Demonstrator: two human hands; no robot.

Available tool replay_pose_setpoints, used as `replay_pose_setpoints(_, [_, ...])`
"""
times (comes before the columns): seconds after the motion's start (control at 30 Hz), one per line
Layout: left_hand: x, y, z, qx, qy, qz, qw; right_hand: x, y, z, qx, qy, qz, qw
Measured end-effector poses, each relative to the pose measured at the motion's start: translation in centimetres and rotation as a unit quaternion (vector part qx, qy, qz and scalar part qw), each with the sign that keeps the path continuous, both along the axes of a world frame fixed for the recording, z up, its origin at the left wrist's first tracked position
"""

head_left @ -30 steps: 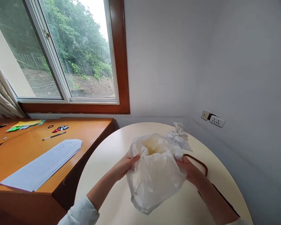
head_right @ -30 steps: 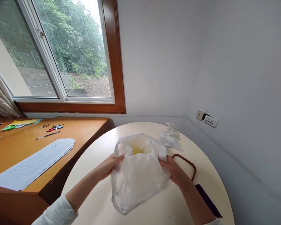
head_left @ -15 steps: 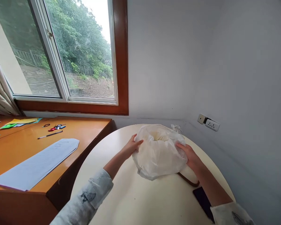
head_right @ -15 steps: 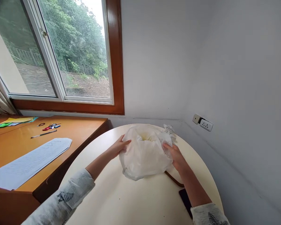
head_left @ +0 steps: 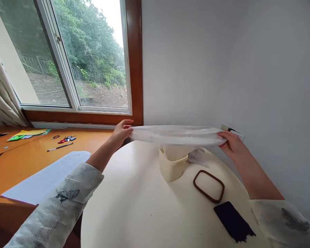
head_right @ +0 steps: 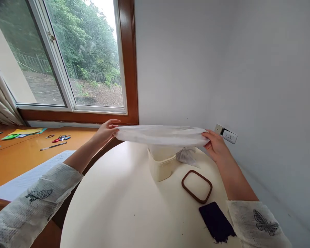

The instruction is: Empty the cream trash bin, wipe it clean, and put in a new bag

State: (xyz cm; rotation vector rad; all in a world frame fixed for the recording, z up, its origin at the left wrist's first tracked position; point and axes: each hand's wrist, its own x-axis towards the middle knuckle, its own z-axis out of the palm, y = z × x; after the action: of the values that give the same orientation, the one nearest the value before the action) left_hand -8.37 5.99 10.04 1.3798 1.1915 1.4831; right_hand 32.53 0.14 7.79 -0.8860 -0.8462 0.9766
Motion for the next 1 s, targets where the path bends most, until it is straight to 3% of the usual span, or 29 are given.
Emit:
replay_pose_setpoints(0.13, [-1.1, 0.0, 1.8, 0.085, -0.014, 0.067, 0.994, -0.4, -0.5, 1.9, 0.045, -0.024, -0.091, 0.995])
replay_pose_setpoints(0.23, [-1.3, -0.5, 2.7, 0.191, 0.004, 0.151, 0.97, -1.6, -1.0, 3.0, 0.099, -0.044, -0.143, 0.984])
replay_pose_setpoints(0.3, [-1.3, -0.9, 3.3, 0.235, 0.002, 0.197, 0.952, -2.5, -1.3, 3.6, 0.126, -0.049, -0.161, 0.978])
replay_pose_setpoints(0.37, [-1.0, -1.4, 3.8, 0.231, -0.02, 0.198, 0.952, -3.5, -1.5, 4.1, 0.134, -0.052, -0.155, 0.977])
replay_pose_setpoints(0.5, [0.1, -2.8, 4.4, 0.184, -0.044, 0.124, 0.974, -6.1, -2.4, 4.8, 0.141, -0.091, -0.1, 0.981])
replay_pose_setpoints(0.6, [2.0, -5.3, 4.1, 0.173, -0.008, 0.052, 0.984, -9.1, -4.1, 4.7, 0.131, -0.155, -0.01, 0.979])
replay_pose_setpoints(0.77, [6.9, -11.4, 2.1, 0.119, 0.088, -0.097, 0.984, -14.6, -7.6, 1.9, 0.102, -0.292, 0.173, 0.935])
replay_pose_setpoints(0.87, [9.5, -14.7, 0.4, 0.107, 0.115, -0.228, 0.961, -16.7, -8.6, -0.9, 0.144, -0.343, 0.164, 0.914])
replay_pose_setpoints(1.0, [10.4, -17.2, -0.7, 0.082, 0.182, -0.338, 0.92, -16.6, -8.7, -4.1, 0.173, -0.317, 0.129, 0.924])
